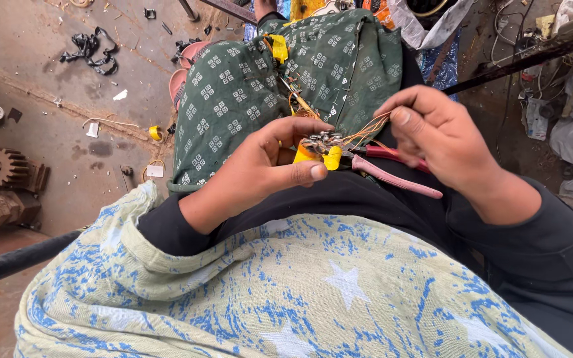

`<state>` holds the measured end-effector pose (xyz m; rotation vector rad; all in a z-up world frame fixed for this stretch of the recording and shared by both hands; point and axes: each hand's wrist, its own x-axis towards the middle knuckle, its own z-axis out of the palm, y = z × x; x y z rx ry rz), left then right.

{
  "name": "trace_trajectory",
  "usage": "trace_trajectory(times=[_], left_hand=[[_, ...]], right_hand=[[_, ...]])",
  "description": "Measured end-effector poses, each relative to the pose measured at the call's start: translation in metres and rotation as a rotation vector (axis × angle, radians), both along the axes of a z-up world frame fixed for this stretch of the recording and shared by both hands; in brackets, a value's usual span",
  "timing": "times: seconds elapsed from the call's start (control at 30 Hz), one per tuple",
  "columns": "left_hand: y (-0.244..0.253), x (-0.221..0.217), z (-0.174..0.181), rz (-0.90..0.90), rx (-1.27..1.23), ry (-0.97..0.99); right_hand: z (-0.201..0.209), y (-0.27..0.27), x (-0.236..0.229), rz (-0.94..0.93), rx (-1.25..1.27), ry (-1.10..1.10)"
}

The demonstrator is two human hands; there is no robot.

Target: The person sits on the floor and uses pliers to strip the insulation from copper wires attached to a small yellow cylindrical component. They repeatedly twist and pull the wires to separate them from the component.

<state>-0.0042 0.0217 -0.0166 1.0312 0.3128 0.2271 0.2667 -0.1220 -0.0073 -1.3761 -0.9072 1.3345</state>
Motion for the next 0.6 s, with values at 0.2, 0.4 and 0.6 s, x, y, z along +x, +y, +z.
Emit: trace_trajectory(times=[0.2,0.4,0.6], left_hand=[[0.009,-0.001,-0.007,0.163,0.066,0.028],[0.003,0.006,-0.024,0.226,0.105,0.101],[-0.017,0.007,-0.019,0.083,0.264,0.042]], right_hand=[[0.013,0.009,-0.005,0.103,0.144,-0.683],[0.042,0.014,-0.042,0.122,0.663,-1.314],[0.027,0.013,-0.053,0.209,0.759,-1.304]])
